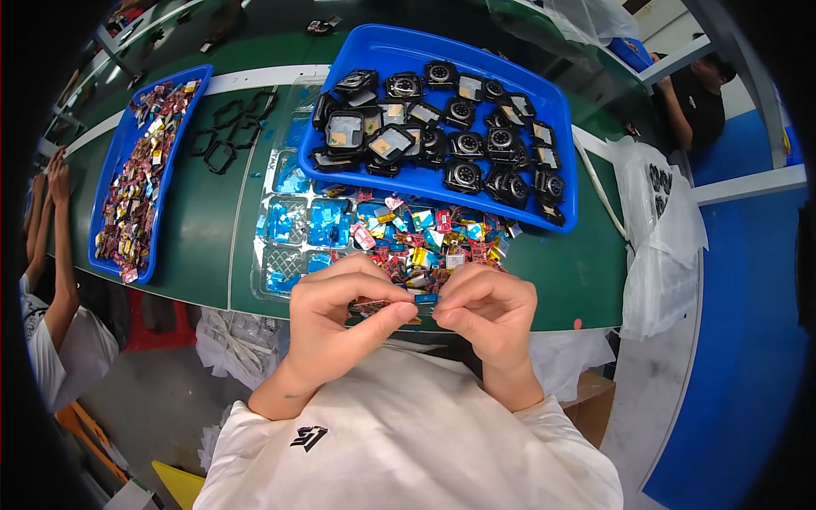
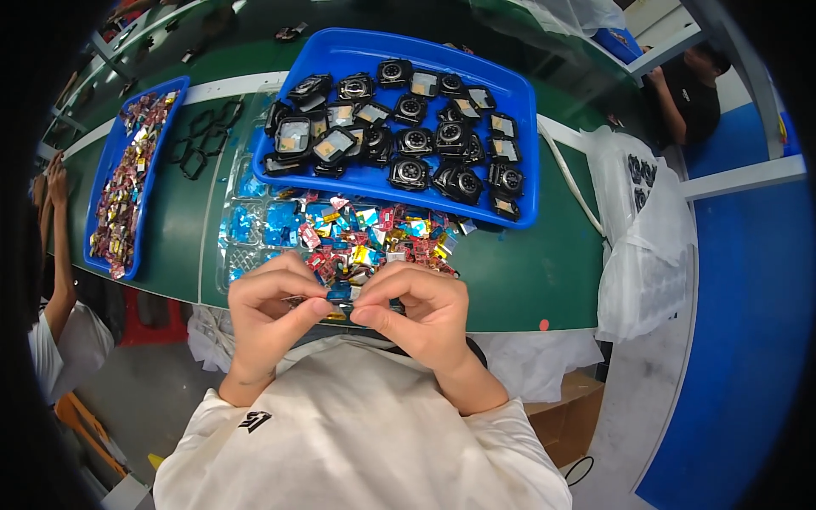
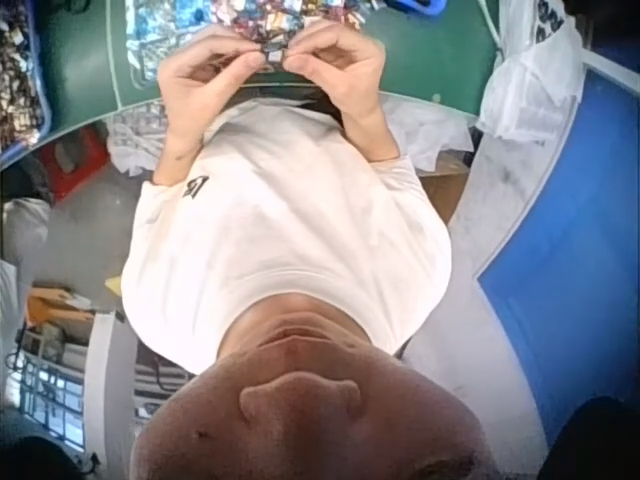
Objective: Assembling small electronic components manually at a factory production line.
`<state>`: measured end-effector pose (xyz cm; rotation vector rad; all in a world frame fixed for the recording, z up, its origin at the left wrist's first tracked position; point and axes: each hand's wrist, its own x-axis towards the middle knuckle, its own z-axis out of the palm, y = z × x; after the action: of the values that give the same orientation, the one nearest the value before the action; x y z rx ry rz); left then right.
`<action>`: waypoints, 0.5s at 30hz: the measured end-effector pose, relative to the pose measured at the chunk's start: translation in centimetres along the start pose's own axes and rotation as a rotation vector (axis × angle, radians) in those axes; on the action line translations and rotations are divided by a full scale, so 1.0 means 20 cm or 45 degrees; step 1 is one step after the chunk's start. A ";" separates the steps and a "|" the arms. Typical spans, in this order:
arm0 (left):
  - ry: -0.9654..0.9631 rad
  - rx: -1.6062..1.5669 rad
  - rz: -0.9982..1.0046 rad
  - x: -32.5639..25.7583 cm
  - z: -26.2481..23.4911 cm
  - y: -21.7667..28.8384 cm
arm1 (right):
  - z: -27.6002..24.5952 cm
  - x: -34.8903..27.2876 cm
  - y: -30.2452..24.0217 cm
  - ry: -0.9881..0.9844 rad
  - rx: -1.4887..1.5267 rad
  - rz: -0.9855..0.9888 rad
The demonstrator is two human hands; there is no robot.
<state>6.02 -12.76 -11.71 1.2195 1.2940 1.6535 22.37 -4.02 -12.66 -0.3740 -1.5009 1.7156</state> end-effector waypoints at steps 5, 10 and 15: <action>-0.104 -0.164 -0.144 0.00 0.00 -0.01 | 0.01 0.01 -0.01 0.081 -0.104 -0.099; -0.170 -0.209 -0.206 0.00 -0.01 0.02 | -0.01 0.02 -0.02 -0.102 -0.202 -0.222; -0.123 -0.339 -0.354 0.01 0.01 0.03 | 0.01 0.01 -0.05 -0.103 0.134 0.128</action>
<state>6.19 -12.64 -11.09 0.9050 1.0886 1.4907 22.54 -4.03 -11.75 -0.3328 -1.4632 1.9008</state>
